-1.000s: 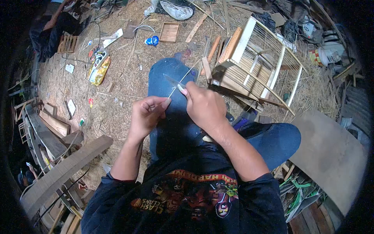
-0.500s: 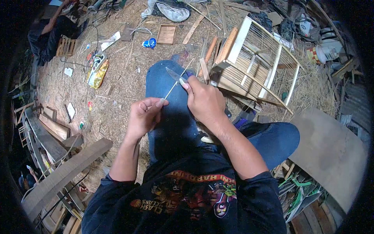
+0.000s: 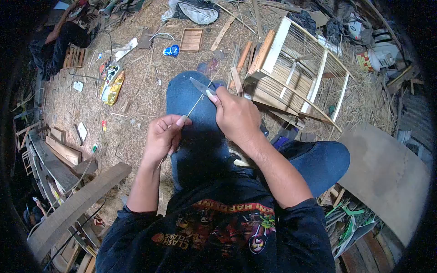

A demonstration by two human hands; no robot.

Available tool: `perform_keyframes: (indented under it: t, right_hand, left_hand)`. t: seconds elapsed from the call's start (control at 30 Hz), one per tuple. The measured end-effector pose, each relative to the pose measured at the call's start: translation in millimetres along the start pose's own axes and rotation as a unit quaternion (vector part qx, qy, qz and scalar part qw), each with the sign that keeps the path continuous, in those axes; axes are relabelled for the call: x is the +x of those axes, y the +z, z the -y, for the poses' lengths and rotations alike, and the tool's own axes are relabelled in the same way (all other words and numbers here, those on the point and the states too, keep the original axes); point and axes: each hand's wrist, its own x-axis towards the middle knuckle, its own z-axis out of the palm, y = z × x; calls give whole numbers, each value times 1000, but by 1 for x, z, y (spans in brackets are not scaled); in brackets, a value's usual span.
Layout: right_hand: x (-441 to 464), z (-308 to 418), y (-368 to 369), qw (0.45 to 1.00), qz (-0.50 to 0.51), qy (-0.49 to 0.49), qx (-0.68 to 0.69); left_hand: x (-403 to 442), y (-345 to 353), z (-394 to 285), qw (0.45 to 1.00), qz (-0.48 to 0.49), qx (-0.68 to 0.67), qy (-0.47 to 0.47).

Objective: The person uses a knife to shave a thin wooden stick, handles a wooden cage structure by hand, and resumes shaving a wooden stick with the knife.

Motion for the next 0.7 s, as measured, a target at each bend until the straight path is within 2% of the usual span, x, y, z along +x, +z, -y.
perform_keyframes:
  t: [0.17,0.23,0.37,0.57,0.7]
  right_hand:
    - [-1,2,-2,1000,15,3,2]
    - [-5,2,1,999,-9,-41,17]
    - [-1,-3,-1,1000,-5,-23,4]
    - [-8,-5,0,999,-6,-50,8]
    - [-7,-4,2,1000,7,-16,11]
  left_hand:
    - [0,0,0,1000,-6,9,2]
    - [0,0,1,1000,-7,11,4]
    - [-1,4,0,1000,-29,7,8]
    - [-3,5,-2,999,-35,24,0]
    - [-3,4,-1,999,-31,24,-2]
